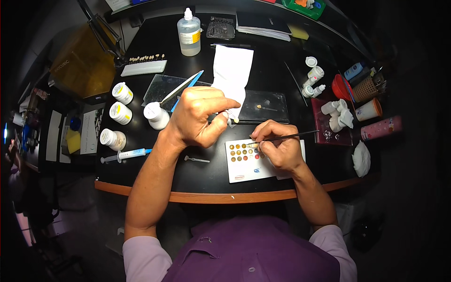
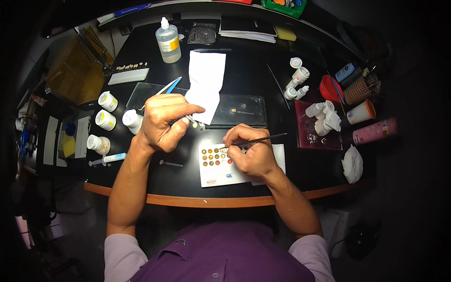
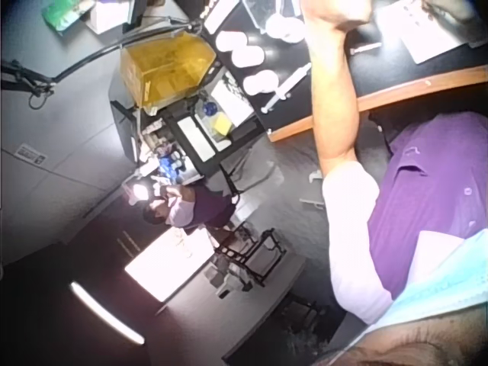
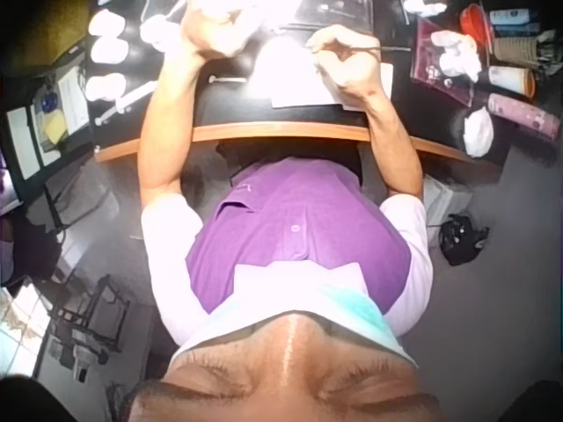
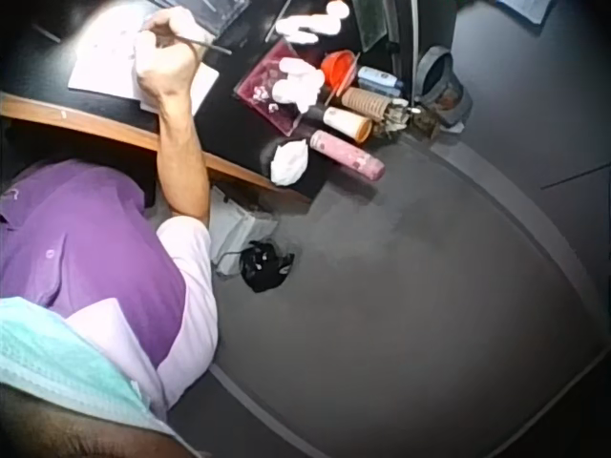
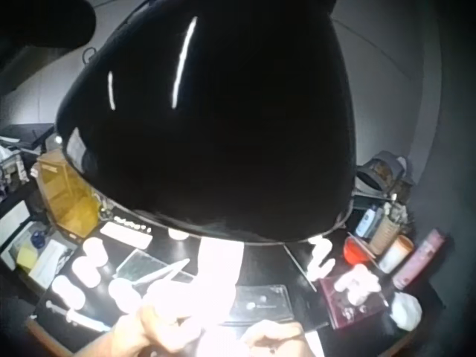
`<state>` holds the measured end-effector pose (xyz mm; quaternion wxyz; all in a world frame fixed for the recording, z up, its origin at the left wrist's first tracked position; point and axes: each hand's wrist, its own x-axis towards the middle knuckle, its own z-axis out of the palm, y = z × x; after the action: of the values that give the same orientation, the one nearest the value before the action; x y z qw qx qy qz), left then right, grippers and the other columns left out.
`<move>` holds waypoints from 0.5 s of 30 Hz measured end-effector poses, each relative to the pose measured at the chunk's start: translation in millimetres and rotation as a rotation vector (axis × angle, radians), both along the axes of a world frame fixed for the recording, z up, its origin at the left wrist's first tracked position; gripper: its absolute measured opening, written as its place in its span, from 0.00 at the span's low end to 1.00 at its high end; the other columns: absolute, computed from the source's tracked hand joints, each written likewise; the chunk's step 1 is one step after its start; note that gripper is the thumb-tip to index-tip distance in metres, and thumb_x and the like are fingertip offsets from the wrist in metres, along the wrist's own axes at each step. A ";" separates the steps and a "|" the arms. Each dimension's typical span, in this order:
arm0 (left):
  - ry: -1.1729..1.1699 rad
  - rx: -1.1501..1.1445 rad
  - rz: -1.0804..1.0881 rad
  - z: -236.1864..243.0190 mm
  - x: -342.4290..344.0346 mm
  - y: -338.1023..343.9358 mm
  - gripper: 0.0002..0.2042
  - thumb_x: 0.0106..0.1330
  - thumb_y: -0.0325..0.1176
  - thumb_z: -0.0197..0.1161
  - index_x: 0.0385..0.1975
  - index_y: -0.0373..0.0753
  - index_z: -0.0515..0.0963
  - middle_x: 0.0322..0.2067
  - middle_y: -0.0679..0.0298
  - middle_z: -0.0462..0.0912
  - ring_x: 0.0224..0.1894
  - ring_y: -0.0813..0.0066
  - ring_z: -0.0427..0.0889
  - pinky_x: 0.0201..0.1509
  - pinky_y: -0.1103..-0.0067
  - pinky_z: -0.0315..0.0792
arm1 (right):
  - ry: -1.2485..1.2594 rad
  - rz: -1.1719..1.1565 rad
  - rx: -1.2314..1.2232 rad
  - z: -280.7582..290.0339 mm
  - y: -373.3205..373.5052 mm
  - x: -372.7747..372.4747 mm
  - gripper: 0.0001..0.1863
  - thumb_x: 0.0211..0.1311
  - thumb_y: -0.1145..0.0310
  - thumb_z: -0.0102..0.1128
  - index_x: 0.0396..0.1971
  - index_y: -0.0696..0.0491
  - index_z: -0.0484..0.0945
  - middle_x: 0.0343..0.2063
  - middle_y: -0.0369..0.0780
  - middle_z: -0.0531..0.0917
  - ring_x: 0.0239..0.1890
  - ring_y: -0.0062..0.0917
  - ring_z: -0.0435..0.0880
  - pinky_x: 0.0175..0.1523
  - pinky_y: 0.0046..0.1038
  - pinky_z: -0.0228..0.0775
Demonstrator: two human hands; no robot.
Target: The person paints a dental crown using a fine brush and a color palette under a lamp. The person then places the tools on the desk, stands up, and walks through the workshop.
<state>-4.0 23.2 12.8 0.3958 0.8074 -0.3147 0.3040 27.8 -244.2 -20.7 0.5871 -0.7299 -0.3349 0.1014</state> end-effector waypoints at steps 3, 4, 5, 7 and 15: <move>0.005 0.017 0.011 0.3 -0.2 -0.5 0.14 0.49 0.27 0.59 0.32 0.30 0.88 0.19 0.57 0.82 0.20 0.65 0.80 0.29 0.71 0.76 | -0.023 -0.024 0.006 -0.8 0.6 -1.0 0.03 0.49 0.78 0.61 0.24 0.61 0.82 0.29 0.43 0.88 0.34 0.25 0.88 0.41 0.26 0.79; -0.002 0.012 0.007 0.3 0.2 -1.0 0.14 0.49 0.27 0.59 0.32 0.29 0.88 0.19 0.56 0.82 0.20 0.65 0.81 0.28 0.71 0.76 | -0.048 -0.023 -0.012 -0.2 0.6 -1.1 0.03 0.49 0.78 0.61 0.23 0.60 0.83 0.29 0.43 0.88 0.33 0.25 0.88 0.40 0.26 0.79; -0.016 0.005 -0.003 0.3 0.5 -1.5 0.14 0.49 0.27 0.59 0.32 0.29 0.88 0.19 0.56 0.82 0.20 0.65 0.81 0.28 0.72 0.76 | -0.072 -0.022 -0.030 0.4 0.9 -1.4 0.03 0.48 0.78 0.61 0.23 0.60 0.83 0.28 0.43 0.88 0.33 0.25 0.88 0.39 0.26 0.79; -0.004 0.016 0.002 0.7 0.5 -1.5 0.14 0.49 0.27 0.59 0.32 0.28 0.88 0.19 0.55 0.82 0.20 0.65 0.81 0.28 0.72 0.76 | -0.074 -0.027 -0.030 1.6 1.1 -2.1 0.03 0.48 0.78 0.62 0.22 0.60 0.83 0.28 0.44 0.88 0.32 0.25 0.88 0.38 0.26 0.79; -0.015 0.020 0.003 0.8 0.9 -2.9 0.14 0.49 0.27 0.58 0.32 0.28 0.88 0.19 0.55 0.82 0.19 0.65 0.81 0.27 0.72 0.76 | -0.090 0.016 -0.017 1.0 2.0 -1.9 0.04 0.52 0.83 0.60 0.23 0.64 0.83 0.33 0.47 0.87 0.26 0.20 0.85 0.28 0.21 0.80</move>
<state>-3.0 20.3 13.6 0.3848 0.8094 -0.3194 0.3077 25.9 -242.2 -19.7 0.5645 -0.7359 -0.3659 0.0760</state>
